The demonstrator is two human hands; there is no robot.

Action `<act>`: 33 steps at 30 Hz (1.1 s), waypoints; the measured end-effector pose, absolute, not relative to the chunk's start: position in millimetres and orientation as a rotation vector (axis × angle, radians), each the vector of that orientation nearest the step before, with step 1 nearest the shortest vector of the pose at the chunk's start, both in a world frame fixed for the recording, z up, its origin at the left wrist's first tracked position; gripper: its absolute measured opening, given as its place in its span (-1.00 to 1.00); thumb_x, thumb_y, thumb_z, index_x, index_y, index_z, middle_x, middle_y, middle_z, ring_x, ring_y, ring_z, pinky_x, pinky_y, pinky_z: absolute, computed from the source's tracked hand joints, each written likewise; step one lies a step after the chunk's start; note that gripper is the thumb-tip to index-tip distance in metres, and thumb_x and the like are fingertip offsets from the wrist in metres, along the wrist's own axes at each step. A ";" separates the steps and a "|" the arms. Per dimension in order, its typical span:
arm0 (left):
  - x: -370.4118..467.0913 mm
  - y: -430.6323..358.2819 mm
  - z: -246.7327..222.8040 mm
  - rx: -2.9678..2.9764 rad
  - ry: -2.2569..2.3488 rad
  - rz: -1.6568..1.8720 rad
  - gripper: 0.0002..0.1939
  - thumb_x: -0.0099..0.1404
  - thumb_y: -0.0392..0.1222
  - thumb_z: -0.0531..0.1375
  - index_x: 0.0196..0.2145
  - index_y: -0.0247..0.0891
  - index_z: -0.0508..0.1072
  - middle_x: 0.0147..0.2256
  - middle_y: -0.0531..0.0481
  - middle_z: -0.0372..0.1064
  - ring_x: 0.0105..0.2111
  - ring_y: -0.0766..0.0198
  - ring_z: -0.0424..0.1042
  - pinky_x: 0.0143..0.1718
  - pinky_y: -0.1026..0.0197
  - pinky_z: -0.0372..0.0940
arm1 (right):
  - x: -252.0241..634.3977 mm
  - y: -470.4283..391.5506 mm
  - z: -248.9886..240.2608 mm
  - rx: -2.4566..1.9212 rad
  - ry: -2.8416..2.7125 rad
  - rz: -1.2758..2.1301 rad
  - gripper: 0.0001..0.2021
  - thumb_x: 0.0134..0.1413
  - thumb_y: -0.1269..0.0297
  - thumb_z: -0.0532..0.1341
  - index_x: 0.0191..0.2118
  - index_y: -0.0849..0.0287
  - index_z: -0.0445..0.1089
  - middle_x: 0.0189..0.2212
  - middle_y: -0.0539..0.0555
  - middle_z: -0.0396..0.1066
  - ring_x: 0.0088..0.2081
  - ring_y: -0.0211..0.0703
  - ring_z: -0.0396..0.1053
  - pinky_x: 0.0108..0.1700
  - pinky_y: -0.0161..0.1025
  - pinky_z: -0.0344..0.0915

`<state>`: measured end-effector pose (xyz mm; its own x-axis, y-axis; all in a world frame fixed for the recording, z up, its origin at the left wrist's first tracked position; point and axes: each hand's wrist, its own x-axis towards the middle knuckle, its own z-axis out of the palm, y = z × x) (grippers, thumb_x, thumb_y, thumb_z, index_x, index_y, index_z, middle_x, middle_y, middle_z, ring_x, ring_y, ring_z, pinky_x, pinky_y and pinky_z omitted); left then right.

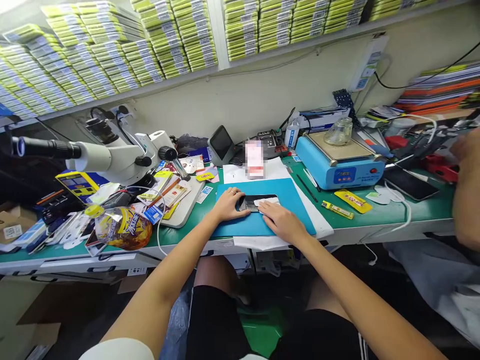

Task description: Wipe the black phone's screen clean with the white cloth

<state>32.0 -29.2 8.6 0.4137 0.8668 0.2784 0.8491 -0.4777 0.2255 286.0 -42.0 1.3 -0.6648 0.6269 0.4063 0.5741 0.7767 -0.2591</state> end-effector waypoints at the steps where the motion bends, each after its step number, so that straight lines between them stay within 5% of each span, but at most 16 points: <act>1: 31.1 -28.4 8.2 2.587 1.570 0.563 -0.37 0.22 0.25 0.29 0.07 -0.25 0.45 -0.03 -0.21 0.38 -0.03 -0.03 0.38 0.06 -0.06 0.33 | 286.0 -41.6 0.2 -0.904 -2.478 0.154 -0.58 0.33 0.33 0.02 0.17 0.15 0.47 0.18 0.16 0.46 0.23 0.02 0.37 0.23 0.04 0.38; 22: 21.7 -45.0 8.6 2.338 1.728 0.566 -0.15 0.18 0.39 0.27 0.23 -0.22 0.34 0.07 -0.23 0.31 0.03 -0.09 0.36 0.06 -0.10 0.34 | 287.8 -37.2 -14.7 -1.019 -2.310 0.074 -0.67 0.37 0.33 0.09 0.09 0.23 0.52 0.07 0.19 0.54 0.14 0.04 0.47 0.17 0.00 0.46; 33: 0.7 -102.0 5.6 2.267 1.866 0.663 -0.42 0.36 0.10 0.25 0.25 -0.14 0.32 0.15 -0.18 0.31 0.11 -0.07 0.32 0.13 -0.12 0.29 | 287.5 -36.3 -18.0 -1.035 -2.297 0.066 -0.66 0.34 0.35 0.15 0.14 0.26 0.48 0.11 0.21 0.51 0.15 0.04 0.46 0.17 -0.02 0.46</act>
